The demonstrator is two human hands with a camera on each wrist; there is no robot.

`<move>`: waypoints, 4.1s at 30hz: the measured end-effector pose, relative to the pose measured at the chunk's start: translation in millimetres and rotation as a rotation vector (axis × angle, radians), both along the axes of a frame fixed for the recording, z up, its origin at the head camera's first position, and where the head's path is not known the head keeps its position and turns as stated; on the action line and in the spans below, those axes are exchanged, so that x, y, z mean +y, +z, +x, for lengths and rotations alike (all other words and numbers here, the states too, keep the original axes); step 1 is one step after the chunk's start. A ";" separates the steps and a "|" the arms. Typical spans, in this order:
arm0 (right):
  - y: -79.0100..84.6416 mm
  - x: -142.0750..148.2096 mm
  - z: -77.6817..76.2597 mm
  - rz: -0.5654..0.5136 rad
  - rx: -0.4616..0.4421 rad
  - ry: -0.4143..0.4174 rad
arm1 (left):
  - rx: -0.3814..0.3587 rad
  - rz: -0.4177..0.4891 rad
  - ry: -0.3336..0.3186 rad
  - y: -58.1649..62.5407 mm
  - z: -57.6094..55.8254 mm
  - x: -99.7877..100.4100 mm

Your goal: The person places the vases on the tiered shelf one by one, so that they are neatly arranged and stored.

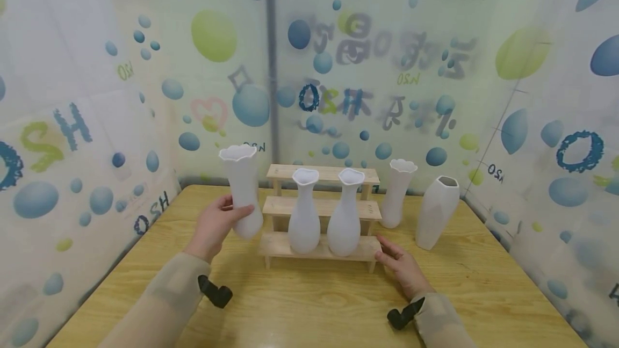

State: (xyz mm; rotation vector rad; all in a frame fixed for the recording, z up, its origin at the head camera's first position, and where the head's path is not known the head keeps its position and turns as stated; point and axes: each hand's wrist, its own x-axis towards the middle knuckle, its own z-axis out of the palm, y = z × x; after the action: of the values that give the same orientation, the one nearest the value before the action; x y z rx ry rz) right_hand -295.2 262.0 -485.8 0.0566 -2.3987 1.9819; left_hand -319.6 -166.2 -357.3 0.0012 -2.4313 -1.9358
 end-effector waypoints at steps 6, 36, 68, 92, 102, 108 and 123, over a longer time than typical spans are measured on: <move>-1.3 0.4 0.0 -0.002 0.004 -0.003 | 0.023 0.010 -0.024 11.6 -5.7 11.8; 0.4 -1.9 0.4 -0.017 0.023 0.003 | 0.102 0.040 -0.101 31.9 -45.2 68.1; 1.3 -0.9 0.3 -0.010 0.012 0.011 | 0.050 0.013 -0.104 21.9 -68.1 99.4; 1.6 -0.8 1.0 -0.016 -0.003 0.001 | 0.066 -0.042 -0.109 14.4 -64.1 88.3; 2.5 -0.2 1.2 -0.027 -0.001 0.019 | 0.102 0.021 -0.141 7.0 -42.7 56.6; 1.6 0.3 0.5 -0.016 -0.002 0.009 | 0.080 0.037 -0.159 -11.2 -32.5 39.3; 3.5 -2.4 2.9 -0.028 0.001 0.015 | 0.012 0.017 -0.170 -80.2 -16.7 16.8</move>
State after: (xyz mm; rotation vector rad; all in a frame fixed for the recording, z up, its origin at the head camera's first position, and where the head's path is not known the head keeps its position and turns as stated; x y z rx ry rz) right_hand -292.3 259.6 -482.3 0.0756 -2.3762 2.0213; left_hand -336.3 -149.4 -437.5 -0.2234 -2.4815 -2.0144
